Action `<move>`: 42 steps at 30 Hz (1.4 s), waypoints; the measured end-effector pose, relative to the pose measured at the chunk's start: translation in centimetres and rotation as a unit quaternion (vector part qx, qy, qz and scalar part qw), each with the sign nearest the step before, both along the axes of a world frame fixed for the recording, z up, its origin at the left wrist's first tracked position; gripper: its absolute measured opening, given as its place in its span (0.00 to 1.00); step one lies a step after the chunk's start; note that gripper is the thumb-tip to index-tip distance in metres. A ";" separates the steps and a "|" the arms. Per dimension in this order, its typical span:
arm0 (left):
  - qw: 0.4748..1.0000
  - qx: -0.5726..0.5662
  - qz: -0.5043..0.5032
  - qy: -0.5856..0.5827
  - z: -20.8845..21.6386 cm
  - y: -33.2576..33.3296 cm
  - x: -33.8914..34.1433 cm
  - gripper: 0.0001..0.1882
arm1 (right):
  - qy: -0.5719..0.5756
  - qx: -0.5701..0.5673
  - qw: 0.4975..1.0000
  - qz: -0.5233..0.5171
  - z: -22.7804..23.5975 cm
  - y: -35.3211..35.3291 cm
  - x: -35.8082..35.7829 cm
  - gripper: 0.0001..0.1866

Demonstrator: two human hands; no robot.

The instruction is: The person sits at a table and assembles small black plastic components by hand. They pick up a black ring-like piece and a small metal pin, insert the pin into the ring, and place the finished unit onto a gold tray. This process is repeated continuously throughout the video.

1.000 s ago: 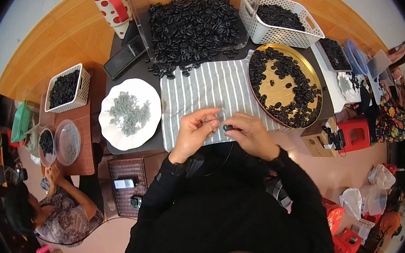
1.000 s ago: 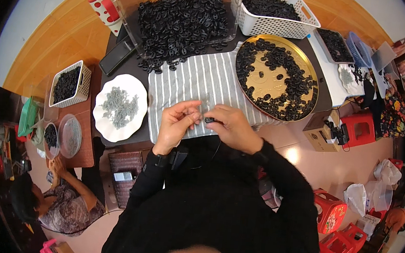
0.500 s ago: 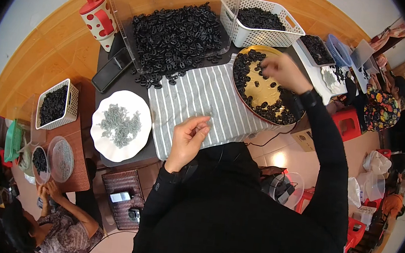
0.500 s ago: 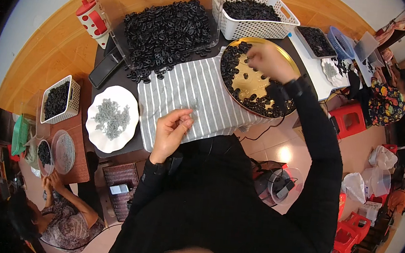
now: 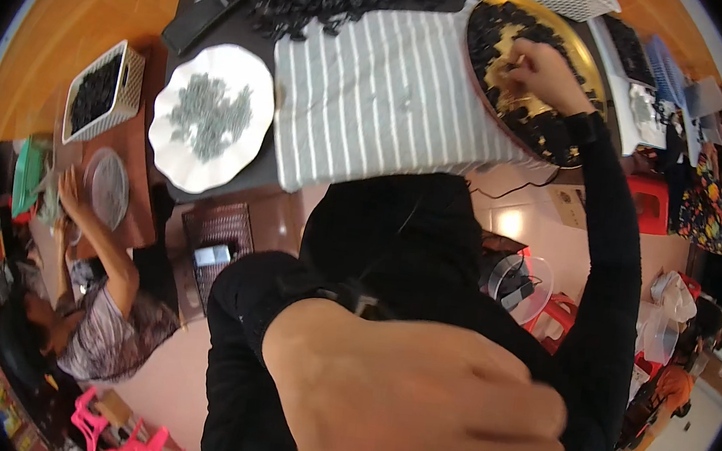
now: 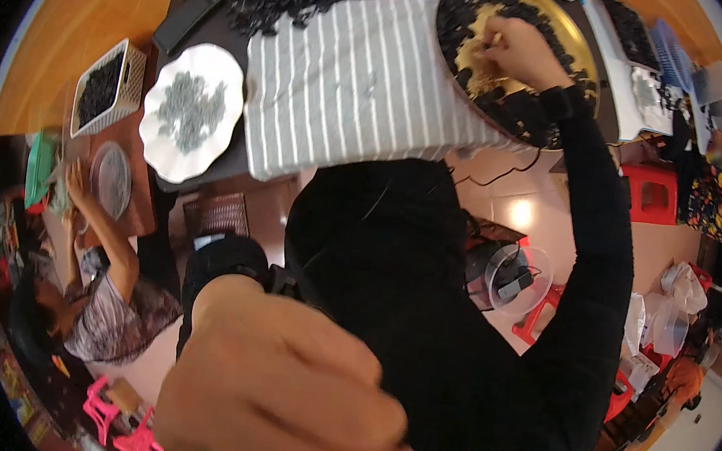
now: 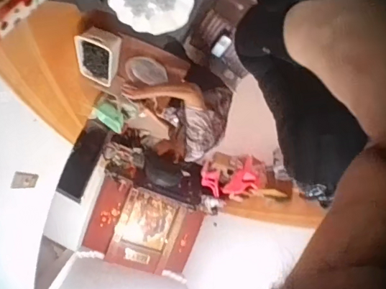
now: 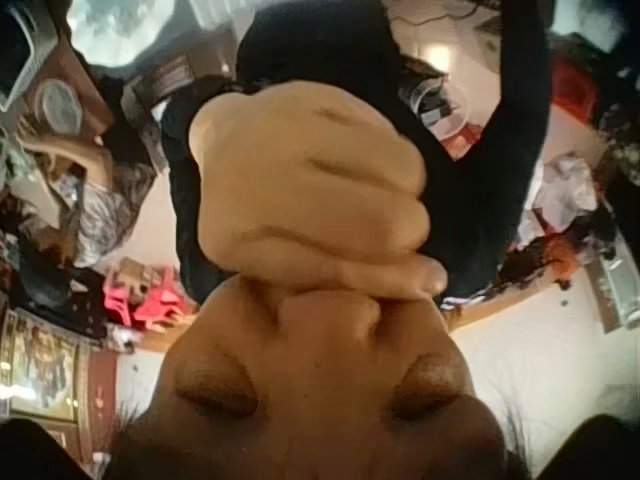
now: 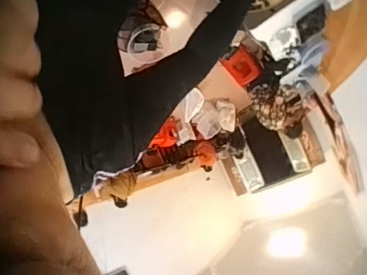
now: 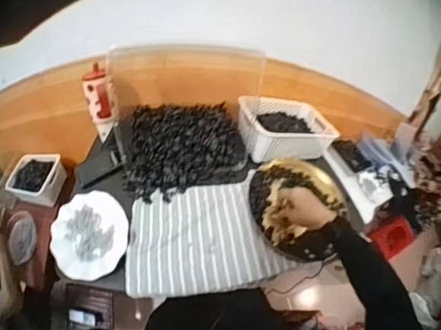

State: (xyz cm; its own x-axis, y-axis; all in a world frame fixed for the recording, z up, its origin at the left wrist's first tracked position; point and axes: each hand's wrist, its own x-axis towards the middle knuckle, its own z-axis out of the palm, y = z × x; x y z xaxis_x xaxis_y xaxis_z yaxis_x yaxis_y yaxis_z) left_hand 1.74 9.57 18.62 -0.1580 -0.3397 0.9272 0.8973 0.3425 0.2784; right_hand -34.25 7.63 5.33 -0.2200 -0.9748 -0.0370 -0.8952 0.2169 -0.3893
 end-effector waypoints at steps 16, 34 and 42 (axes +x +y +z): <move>0.709 -0.102 0.435 -0.545 -13.2 -10.9 -1.0 0.08 | 0.135 -0.192 0.956 0.177 3.3 2.5 12.9 0.01; 0.772 0.058 0.395 -0.495 -16.5 -11.4 -2.5 0.02 | -0.190 -0.287 0.938 -0.042 -0.6 4.1 15.1 0.03; 0.811 0.307 0.149 -0.475 -17.5 -11.1 -3.0 0.04 | -0.260 -0.286 0.922 -0.020 -1.1 3.0 16.8 0.05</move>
State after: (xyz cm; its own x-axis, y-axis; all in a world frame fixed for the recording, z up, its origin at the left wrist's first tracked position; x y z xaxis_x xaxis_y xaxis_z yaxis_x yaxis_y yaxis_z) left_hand -1.21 -1.49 1.17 -0.5284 -0.8456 0.0762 0.0807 0.0393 0.9960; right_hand -17.41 10.61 4.26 -0.3527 -0.8596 0.3697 -0.5516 -0.1282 -0.8242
